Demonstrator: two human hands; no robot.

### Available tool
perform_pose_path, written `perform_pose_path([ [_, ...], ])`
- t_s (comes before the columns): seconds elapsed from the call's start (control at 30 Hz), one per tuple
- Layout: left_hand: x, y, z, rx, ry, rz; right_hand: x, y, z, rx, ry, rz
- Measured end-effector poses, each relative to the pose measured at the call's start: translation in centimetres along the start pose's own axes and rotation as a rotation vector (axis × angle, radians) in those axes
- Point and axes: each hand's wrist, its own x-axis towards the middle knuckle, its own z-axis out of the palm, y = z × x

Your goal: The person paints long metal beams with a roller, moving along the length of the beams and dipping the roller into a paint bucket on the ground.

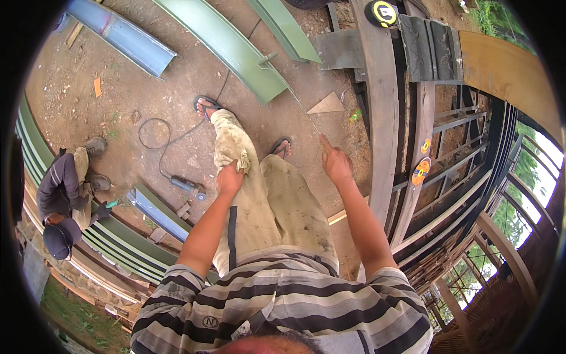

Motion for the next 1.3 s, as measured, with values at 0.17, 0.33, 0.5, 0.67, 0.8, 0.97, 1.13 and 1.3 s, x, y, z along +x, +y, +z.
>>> perform_pose_path([
  [0.17,1.3,-0.9,-1.8,-0.100,0.051,-0.052,-8.0,5.7,0.5,-0.090,-0.118,0.167],
  [0.33,2.1,0.2,-3.8,-0.100,0.031,-0.038,-11.7,6.6,-1.2,-0.068,-0.025,0.115],
  [0.5,2.7,0.1,-4.7,-0.125,0.031,-0.057,-9.2,4.0,-2.8,-0.055,-0.039,0.068],
  [0.67,3.2,-0.1,-5.9,-0.134,-0.006,-0.062,0.5,-1.6,-2.8,-0.043,-0.012,-0.042],
  [0.8,3.8,-0.2,-7.6,-0.141,-0.032,-0.059,10.8,-10.5,-5.6,-0.048,0.072,-0.143],
  [0.97,4.6,-0.8,-10.1,-0.164,-0.070,-0.070,24.1,-23.6,-11.1,-0.015,0.190,-0.312],
  [1.13,6.3,-2.5,-10.5,-0.202,-0.086,-0.088,35.5,-35.5,-15.7,-0.043,0.289,-0.402],
  [1.3,7.3,-2.5,-12.4,-0.236,-0.139,-0.124,39.4,-42.1,-16.8,-0.001,0.323,-0.398],
])
